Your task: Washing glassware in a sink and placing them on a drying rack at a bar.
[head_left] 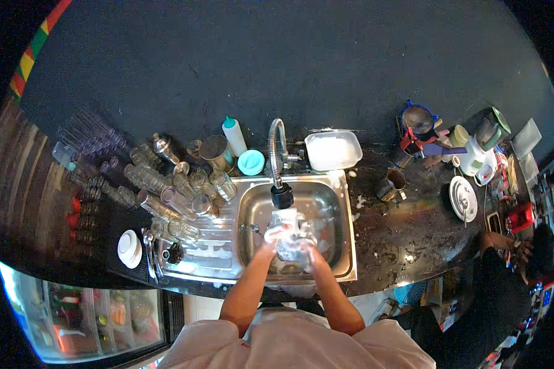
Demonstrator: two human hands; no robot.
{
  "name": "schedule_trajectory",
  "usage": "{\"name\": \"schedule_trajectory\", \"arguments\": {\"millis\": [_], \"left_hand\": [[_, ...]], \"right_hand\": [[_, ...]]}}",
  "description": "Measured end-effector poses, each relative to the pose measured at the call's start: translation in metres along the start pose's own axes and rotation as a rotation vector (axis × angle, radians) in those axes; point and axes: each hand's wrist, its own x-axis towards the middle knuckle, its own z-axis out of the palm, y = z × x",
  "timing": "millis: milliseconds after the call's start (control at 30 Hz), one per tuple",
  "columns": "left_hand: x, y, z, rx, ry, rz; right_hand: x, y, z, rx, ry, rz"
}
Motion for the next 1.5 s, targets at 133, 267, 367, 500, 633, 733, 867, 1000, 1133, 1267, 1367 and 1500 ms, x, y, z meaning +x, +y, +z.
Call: {"name": "schedule_trajectory", "arguments": {"millis": [133, 267, 367, 500, 633, 733, 867, 1000, 1133, 1267, 1367, 1500], "left_hand": [[0.016, -0.004, 0.019, 0.108, 0.162, -0.223], [0.033, 0.003, 0.043, 0.254, 0.359, -0.489], [0.018, -0.023, 0.02, 0.282, 0.332, -0.323], [0.005, -0.03, -0.011, -0.061, 0.278, -0.29], [0.002, -0.033, 0.006, -0.223, 0.481, -0.286], [-0.021, -0.048, -0.02, -0.206, 0.517, -0.347], [-0.03, -0.058, -0.029, -0.134, 0.685, -0.536], [-0.01, -0.03, 0.019, -0.294, 0.592, -0.499], [-0.035, -0.046, -0.074, 0.618, 0.379, -0.366], [-0.032, -0.05, -0.006, -0.146, 0.507, -0.433], [-0.06, -0.044, -0.022, -0.317, 0.21, -0.333], [-0.053, -0.069, -0.04, -0.291, 0.28, -0.374]], "right_hand": [[0.046, 0.026, -0.012, 0.277, -0.448, 0.335], [-0.016, -0.048, 0.036, -0.073, -0.126, 0.06], [-0.031, -0.064, 0.067, -0.455, 0.093, -0.597], [0.003, -0.056, 0.033, -0.645, 0.143, 0.073], [0.014, -0.069, 0.055, -0.752, 0.131, -0.328], [0.001, -0.069, 0.068, -1.384, -0.203, -1.105], [0.018, -0.072, 0.058, -0.801, -0.259, -0.594], [0.012, -0.047, 0.024, -0.498, -0.16, -0.281], [0.012, -0.003, 0.029, -0.196, -0.288, -0.434], [0.048, -0.041, -0.012, -1.269, -0.028, -0.4], [0.067, -0.107, 0.039, -1.251, 0.264, -0.531], [0.133, -0.198, 0.047, -1.588, 0.294, -0.918]]}}
